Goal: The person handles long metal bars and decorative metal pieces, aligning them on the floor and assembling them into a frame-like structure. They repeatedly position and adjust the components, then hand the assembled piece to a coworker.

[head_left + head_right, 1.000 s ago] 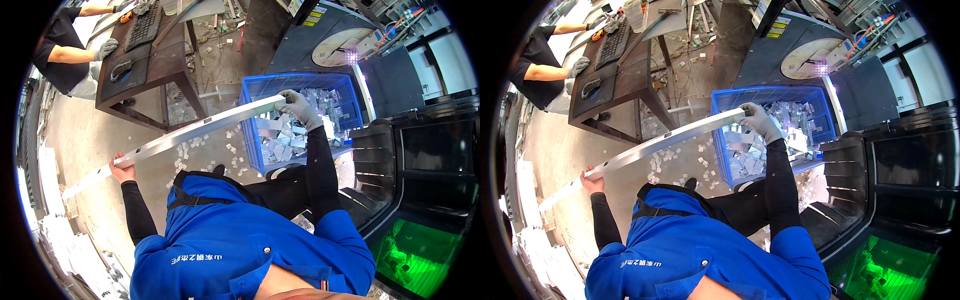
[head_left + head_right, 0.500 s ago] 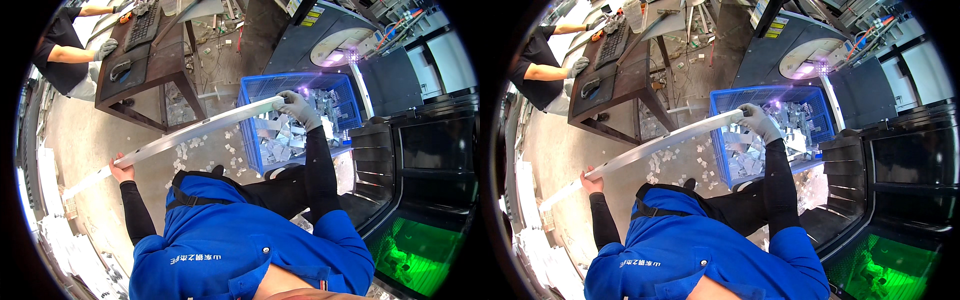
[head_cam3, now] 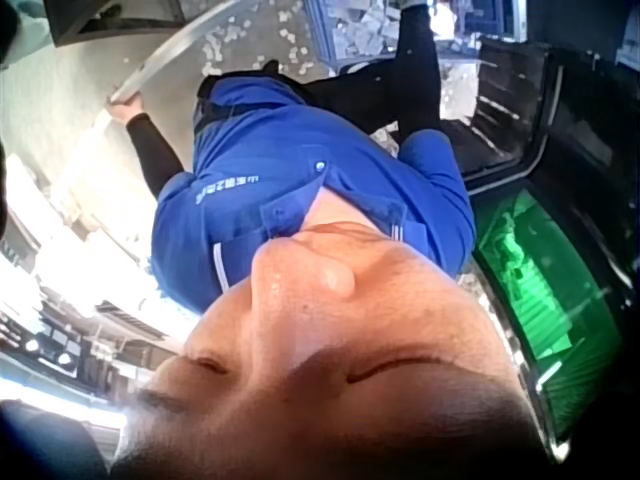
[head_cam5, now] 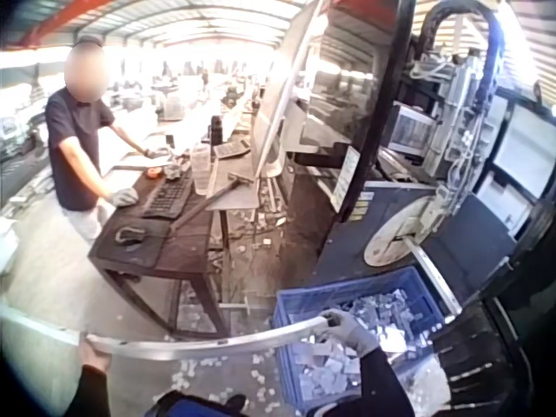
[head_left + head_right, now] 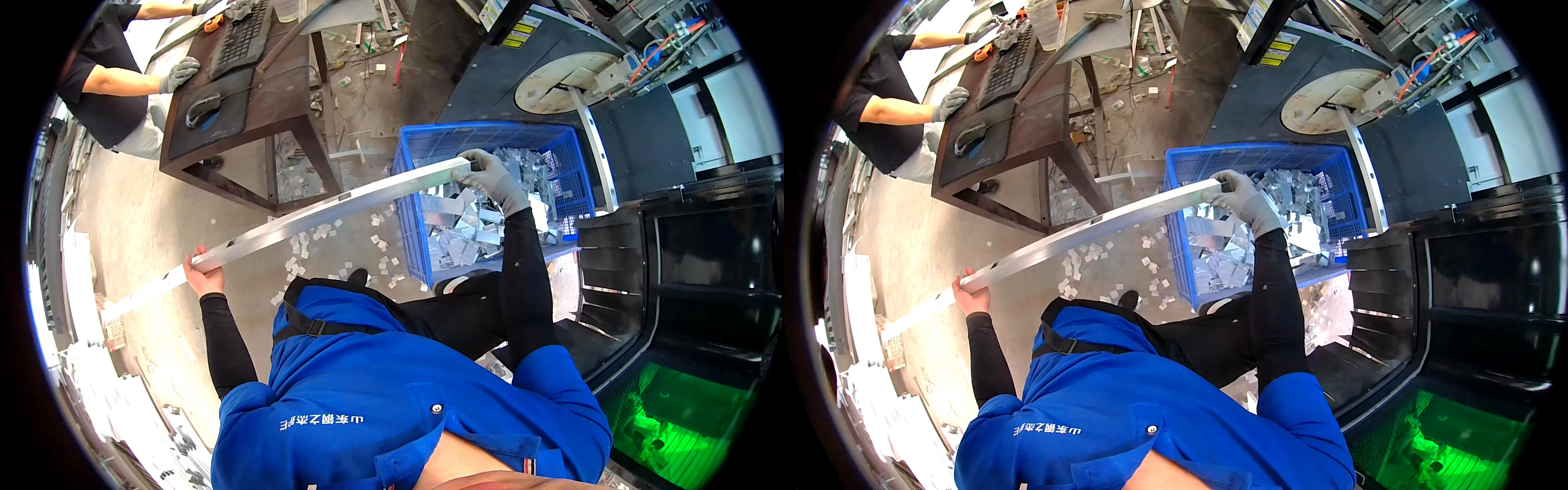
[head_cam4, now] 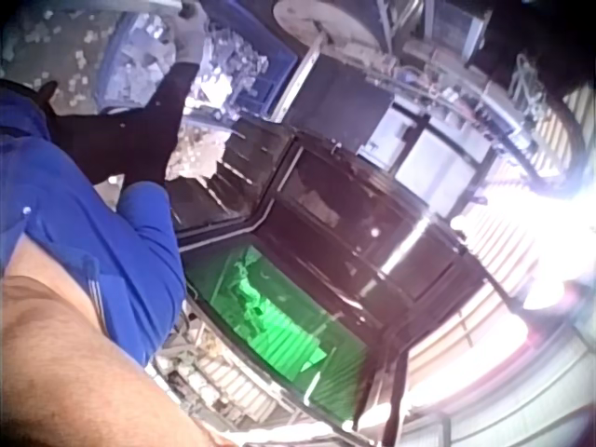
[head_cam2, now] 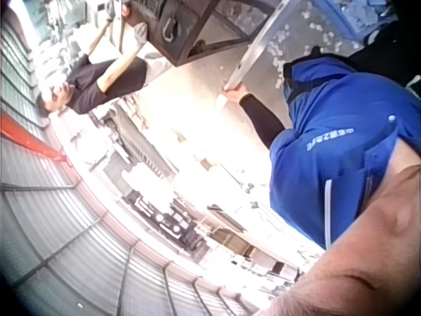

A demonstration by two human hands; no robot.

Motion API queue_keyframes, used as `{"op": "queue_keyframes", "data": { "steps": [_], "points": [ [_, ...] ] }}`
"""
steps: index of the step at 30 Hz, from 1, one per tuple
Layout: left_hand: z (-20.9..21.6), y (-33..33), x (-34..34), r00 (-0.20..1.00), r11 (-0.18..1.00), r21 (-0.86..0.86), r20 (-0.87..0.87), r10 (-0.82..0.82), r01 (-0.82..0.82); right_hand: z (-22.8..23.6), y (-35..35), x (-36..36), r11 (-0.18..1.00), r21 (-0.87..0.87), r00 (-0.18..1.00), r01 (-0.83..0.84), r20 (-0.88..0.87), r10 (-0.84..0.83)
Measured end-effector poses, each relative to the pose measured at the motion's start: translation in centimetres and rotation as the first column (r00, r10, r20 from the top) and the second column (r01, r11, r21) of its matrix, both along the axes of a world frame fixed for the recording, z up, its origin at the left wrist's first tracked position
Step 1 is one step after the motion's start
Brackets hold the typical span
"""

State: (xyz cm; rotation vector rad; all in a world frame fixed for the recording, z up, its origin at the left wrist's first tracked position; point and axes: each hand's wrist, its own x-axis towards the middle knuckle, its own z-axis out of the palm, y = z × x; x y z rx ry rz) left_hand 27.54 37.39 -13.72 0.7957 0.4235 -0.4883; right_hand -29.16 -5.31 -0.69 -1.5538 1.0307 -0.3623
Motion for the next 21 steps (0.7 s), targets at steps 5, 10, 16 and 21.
{"op": "queue_keyframes", "data": {
  "steps": [5,10,16,21],
  "points": [
    [0.6,-0.4,-0.4,1.000,0.995,-0.091,0.016,-0.026,0.028,0.1,-0.1,0.3,1.000,-0.005,1.000,0.010,-0.027,-0.010],
    [2.0,-2.2,-2.1,0.999,0.998,-0.050,0.022,-0.030,0.031,-0.7,-0.7,-0.3,0.999,0.020,0.998,0.027,0.061,-0.028],
    [1.0,-1.7,-1.3,0.998,0.996,-0.079,0.025,-0.051,0.052,-0.3,-0.8,0.2,0.999,0.027,0.998,0.038,0.043,-0.039],
    [1.0,-1.7,-1.4,0.999,0.999,-0.037,0.026,-0.032,0.033,-0.2,-0.8,0.4,0.999,0.030,0.998,0.041,0.036,-0.042]
  ]
}}
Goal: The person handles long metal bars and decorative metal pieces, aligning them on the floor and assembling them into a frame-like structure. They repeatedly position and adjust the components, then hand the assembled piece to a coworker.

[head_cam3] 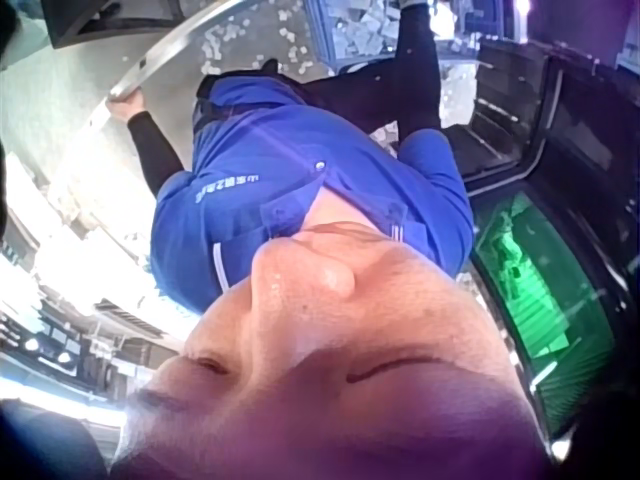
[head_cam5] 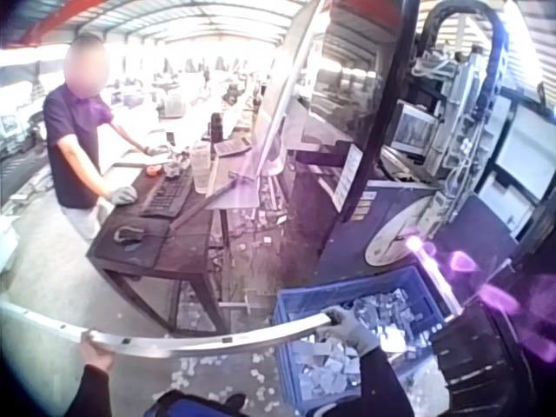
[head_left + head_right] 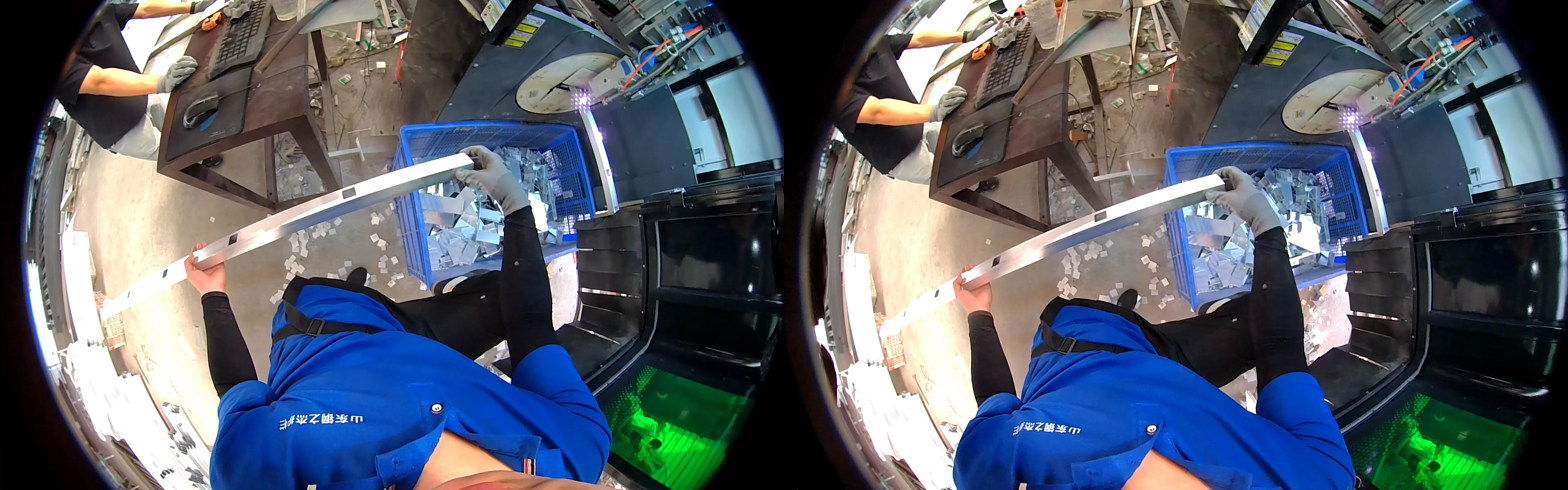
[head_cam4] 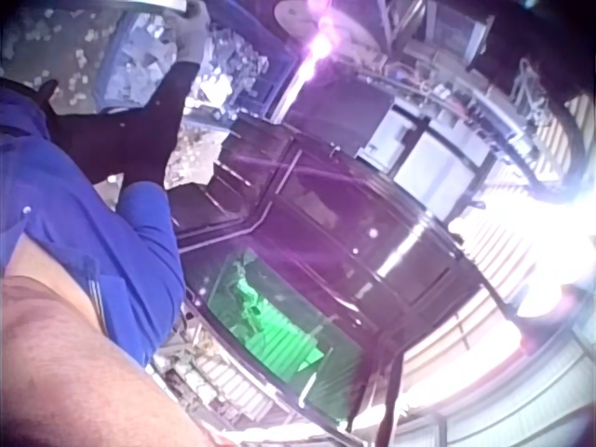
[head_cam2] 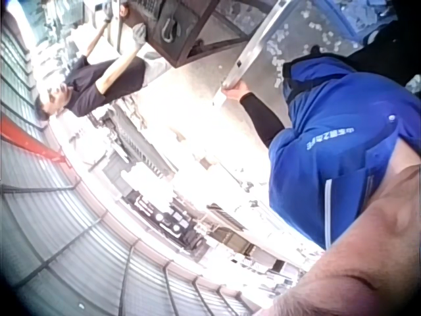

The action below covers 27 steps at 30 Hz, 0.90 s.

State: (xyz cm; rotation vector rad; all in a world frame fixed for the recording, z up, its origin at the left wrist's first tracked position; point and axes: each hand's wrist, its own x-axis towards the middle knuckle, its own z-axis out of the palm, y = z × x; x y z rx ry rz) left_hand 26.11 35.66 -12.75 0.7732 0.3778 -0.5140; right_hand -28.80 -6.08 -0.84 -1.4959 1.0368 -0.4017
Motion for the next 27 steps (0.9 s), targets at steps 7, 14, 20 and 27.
{"op": "queue_keyframes", "data": {
  "steps": [7,14,20,27],
  "points": [
    [0.6,-0.2,-0.5,0.999,0.999,0.019,-0.022,0.031,-0.030,-0.5,-0.2,0.1,0.999,-0.034,0.999,-0.005,-0.046,0.003],
    [0.6,-0.2,-0.5,1.000,1.000,0.017,-0.021,0.022,-0.021,-0.7,-0.1,-0.2,0.999,-0.037,0.998,-0.009,-0.056,0.007],
    [0.5,-0.2,-0.4,1.000,1.000,0.012,-0.020,0.014,-0.014,-0.2,0.2,-0.4,1.000,-0.025,0.999,-0.008,-0.047,0.006],
    [-0.6,-0.1,0.4,0.999,1.000,0.026,-0.034,0.004,-0.003,-0.1,0.2,-0.6,0.999,-0.040,0.999,-0.012,-0.051,0.010]
  ]
}}
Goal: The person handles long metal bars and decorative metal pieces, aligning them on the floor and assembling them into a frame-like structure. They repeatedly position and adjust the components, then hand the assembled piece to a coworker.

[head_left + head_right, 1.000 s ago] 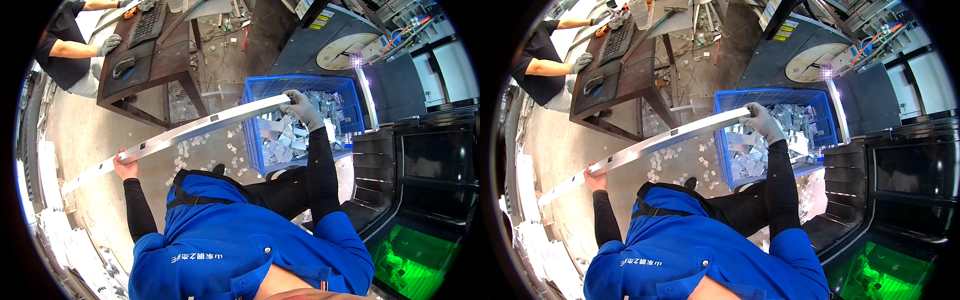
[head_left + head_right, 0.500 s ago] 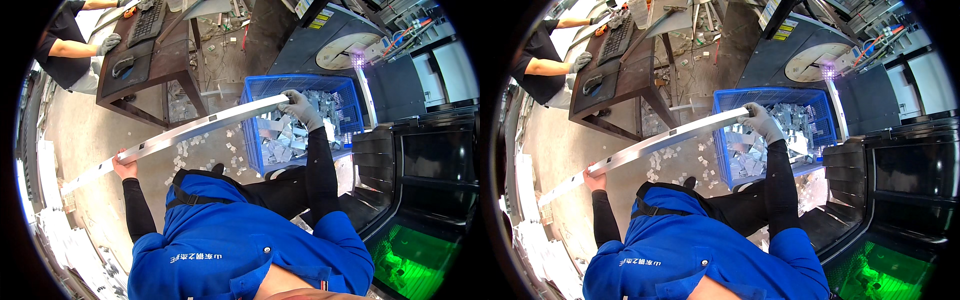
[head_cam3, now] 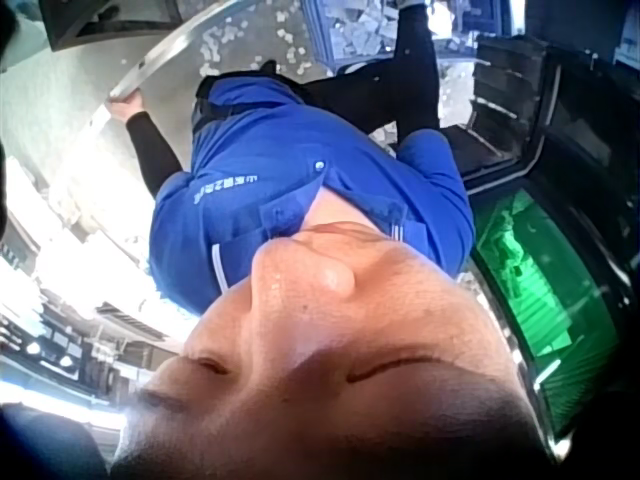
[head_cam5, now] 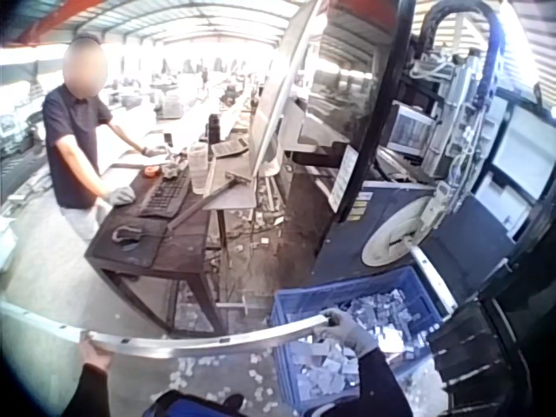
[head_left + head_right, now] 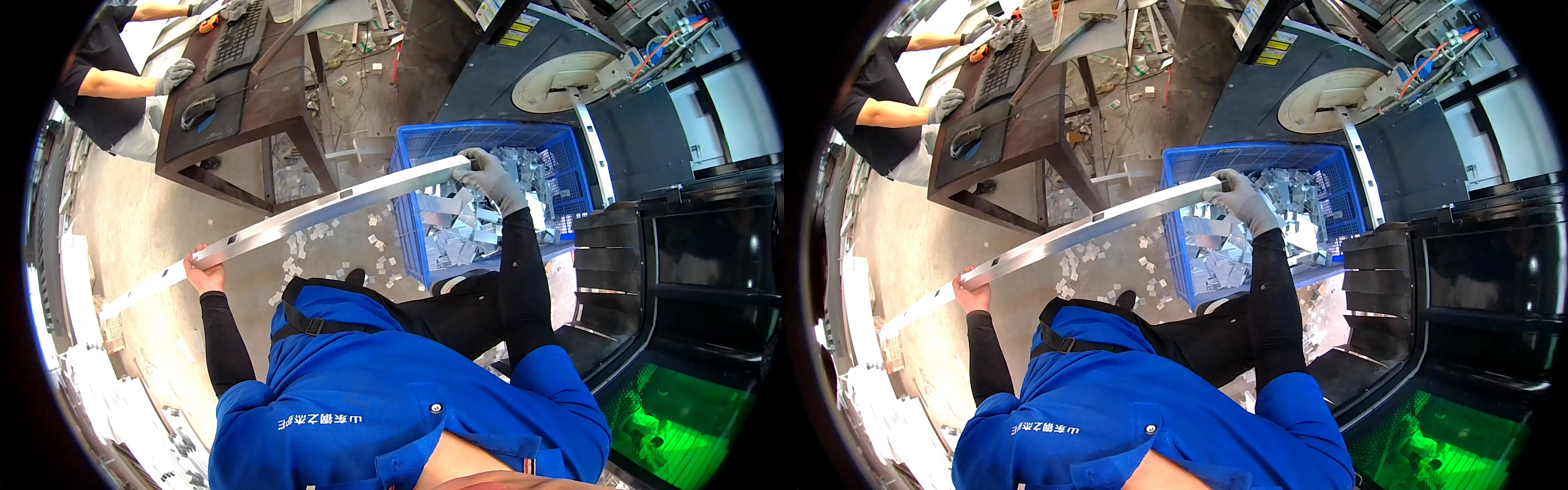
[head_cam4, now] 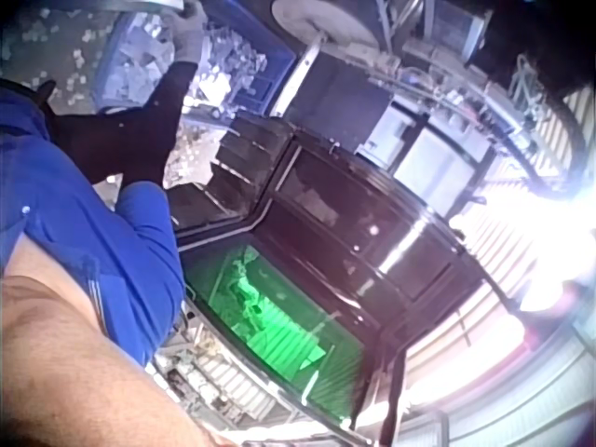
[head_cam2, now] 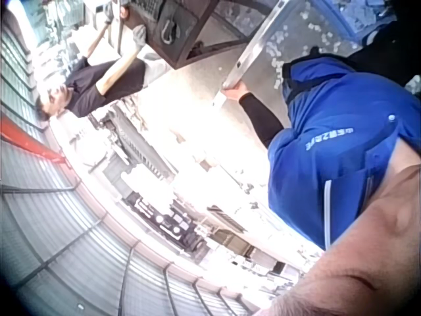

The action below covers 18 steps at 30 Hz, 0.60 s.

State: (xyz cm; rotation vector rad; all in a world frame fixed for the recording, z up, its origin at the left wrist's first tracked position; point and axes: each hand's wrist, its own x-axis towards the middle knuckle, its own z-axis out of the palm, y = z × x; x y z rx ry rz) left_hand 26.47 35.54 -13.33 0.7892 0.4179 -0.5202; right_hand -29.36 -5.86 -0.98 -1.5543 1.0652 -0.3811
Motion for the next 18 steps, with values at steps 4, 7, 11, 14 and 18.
{"op": "queue_keyframes", "data": {
  "steps": [4,7,11,14,18],
  "points": [
    [0.2,-0.7,-0.5,0.999,0.995,0.097,-0.044,-0.023,0.028,-0.1,0.1,-0.1,1.000,-0.018,0.999,0.018,0.033,-0.018],
    [0.5,-0.8,-0.6,0.997,0.992,0.128,-0.079,-0.007,0.017,0.6,0.3,0.5,0.999,0.001,0.997,0.054,0.050,-0.054],
    [0.3,-0.6,-1.2,0.997,0.990,0.141,-0.073,0.006,0.005,1.9,0.9,1.4,0.995,-0.016,0.995,0.101,-0.009,-0.101],
    [-0.1,-0.4,-1.2,0.999,0.983,0.181,-0.052,0.002,0.007,1.8,0.8,1.7,0.993,-0.055,0.993,0.108,-0.045,-0.110],
    [-0.2,-0.3,-1.0,1.000,0.971,0.241,-0.024,0.020,-0.013,2.1,0.5,2.1,0.993,-0.078,0.983,0.086,-0.154,-0.097]
  ]
}}
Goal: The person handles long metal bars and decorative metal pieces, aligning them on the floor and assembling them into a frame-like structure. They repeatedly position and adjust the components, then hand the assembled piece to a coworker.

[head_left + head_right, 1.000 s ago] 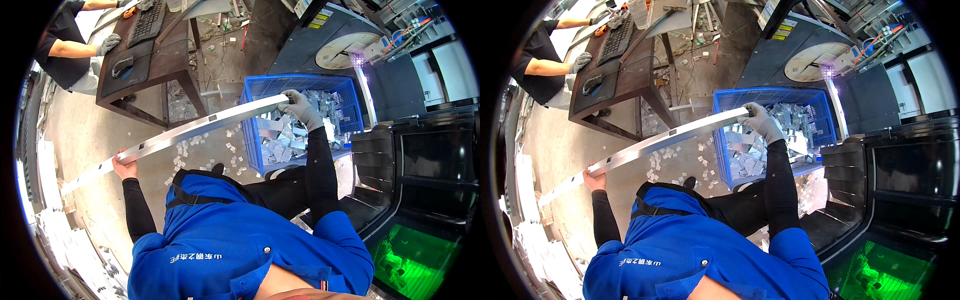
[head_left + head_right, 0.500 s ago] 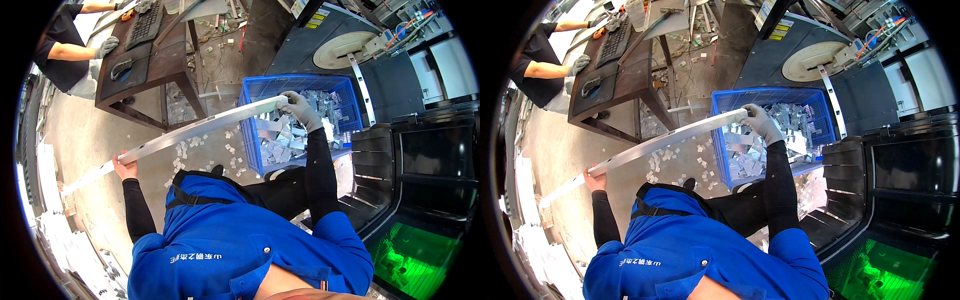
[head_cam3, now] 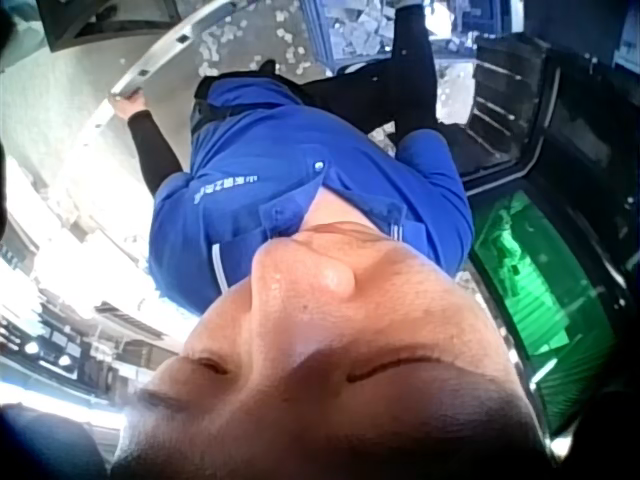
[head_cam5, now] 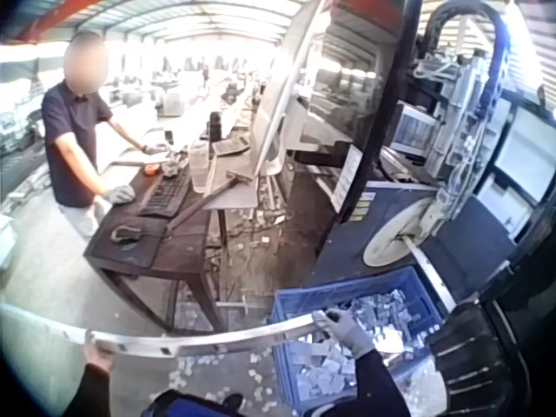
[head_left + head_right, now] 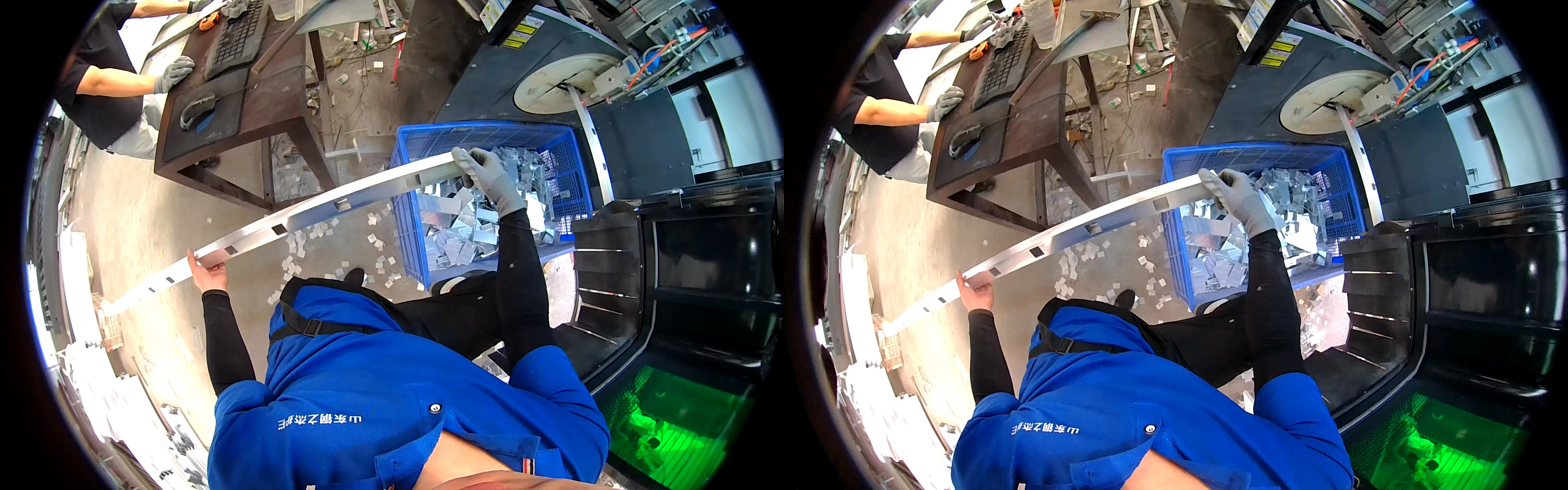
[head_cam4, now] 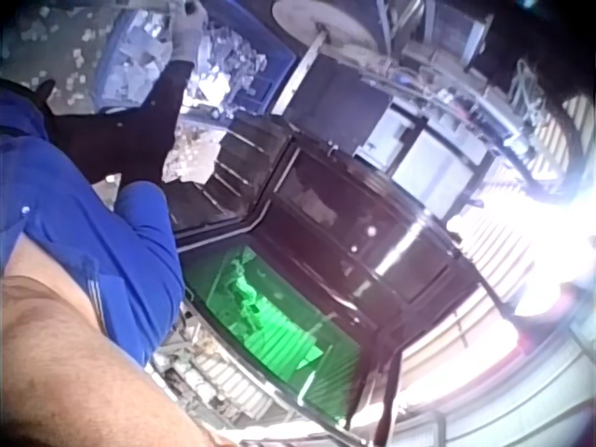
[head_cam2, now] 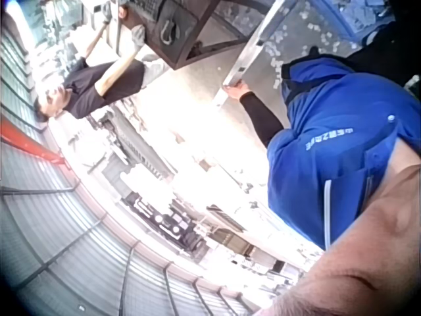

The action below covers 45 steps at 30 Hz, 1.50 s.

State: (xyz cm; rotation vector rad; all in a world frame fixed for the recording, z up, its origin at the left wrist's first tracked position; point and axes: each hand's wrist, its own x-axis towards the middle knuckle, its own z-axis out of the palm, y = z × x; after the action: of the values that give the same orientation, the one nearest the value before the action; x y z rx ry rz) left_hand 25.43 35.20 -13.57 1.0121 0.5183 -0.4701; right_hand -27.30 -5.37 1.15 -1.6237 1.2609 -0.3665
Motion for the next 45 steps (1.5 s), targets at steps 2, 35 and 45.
{"op": "queue_keyframes", "data": {
  "steps": [2,35,45],
  "points": [
    [0.3,-0.4,-0.5,1.000,0.999,0.033,0.022,0.021,-0.021,-0.5,-0.2,0.1,1.000,0.014,1.000,0.017,-0.008,-0.017],
    [-0.2,-1.6,-1.2,0.997,0.983,-0.168,0.012,-0.075,0.076,-4.1,-1.6,-2.1,0.997,-0.053,0.997,-0.047,0.061,0.050],
    [-0.1,-1.2,-2.6,0.992,0.978,-0.168,0.036,-0.120,0.124,-5.6,-1.9,-2.9,0.965,-0.258,0.998,-0.042,0.033,0.052]
  ]
}}
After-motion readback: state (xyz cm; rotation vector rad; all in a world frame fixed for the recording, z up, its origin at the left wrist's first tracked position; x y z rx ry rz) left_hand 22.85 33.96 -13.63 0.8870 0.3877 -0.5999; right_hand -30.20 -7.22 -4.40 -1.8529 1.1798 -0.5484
